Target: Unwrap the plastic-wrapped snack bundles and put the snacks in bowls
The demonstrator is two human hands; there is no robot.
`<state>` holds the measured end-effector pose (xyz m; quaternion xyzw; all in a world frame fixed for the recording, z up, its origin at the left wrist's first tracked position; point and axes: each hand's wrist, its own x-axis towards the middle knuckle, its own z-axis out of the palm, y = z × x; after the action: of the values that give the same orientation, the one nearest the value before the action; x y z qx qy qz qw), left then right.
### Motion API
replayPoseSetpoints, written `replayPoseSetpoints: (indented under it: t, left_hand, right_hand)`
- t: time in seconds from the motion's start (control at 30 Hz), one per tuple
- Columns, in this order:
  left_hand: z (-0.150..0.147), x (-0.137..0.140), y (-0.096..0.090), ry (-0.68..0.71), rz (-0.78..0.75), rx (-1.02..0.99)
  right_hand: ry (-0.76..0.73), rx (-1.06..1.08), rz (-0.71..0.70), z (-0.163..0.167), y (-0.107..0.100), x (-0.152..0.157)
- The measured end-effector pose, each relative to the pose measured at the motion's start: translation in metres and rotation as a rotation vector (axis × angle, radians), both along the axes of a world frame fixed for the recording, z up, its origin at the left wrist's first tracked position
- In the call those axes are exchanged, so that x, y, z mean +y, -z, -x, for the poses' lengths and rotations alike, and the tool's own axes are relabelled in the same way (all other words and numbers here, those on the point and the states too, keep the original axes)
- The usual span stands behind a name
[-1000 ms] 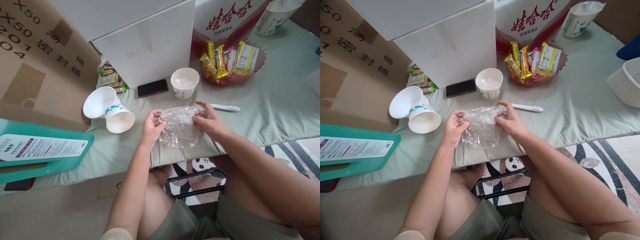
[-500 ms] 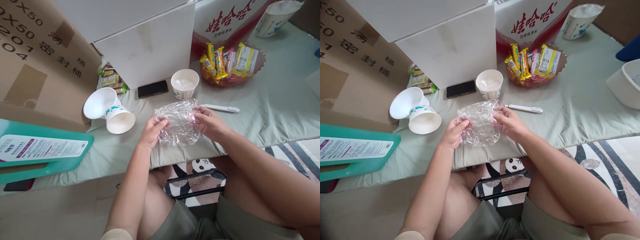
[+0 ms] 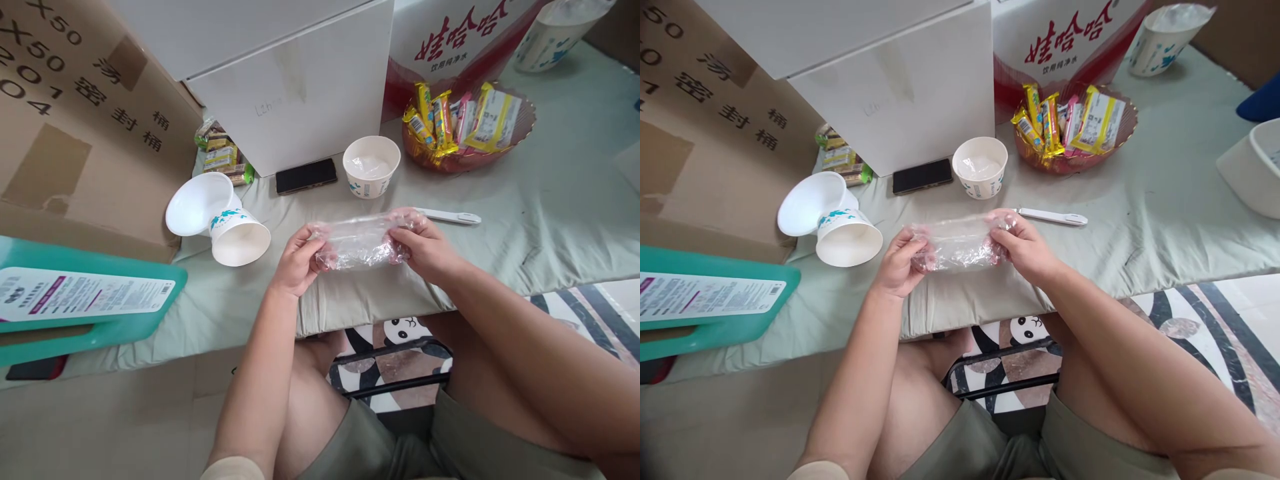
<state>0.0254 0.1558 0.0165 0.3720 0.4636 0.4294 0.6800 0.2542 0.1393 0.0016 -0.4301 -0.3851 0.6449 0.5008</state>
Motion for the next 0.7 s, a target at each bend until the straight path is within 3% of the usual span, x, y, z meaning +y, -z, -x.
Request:
replayPoseSetpoints:
  t: [0.2,0.37,0.5,0.6,0.7]
  left_hand:
    - [0.002,0.006,0.003,0.007,0.005,-0.001]
    - [0.0,0.005,0.009,-0.022,-0.142,0.174]
    - [-0.004,0.004,0.012,-0.044,-0.224,0.137]
    - [-0.008,0.004,0.016,-0.064,-0.263,0.149]
    - [-0.011,0.005,0.02,-0.181,-0.371,0.356]
  right_hand:
    - [-0.024,0.057,0.037,-0.003,-0.002,0.003]
    - [0.034,-0.152,0.058,-0.002,0.003,0.002]
    - [0.143,0.011,0.072,0.0,0.005,0.005]
    - [0.044,0.017,0.047,0.002,0.004,0.004]
    - [-0.079,-0.166,0.01,0.007,0.002,-0.001]
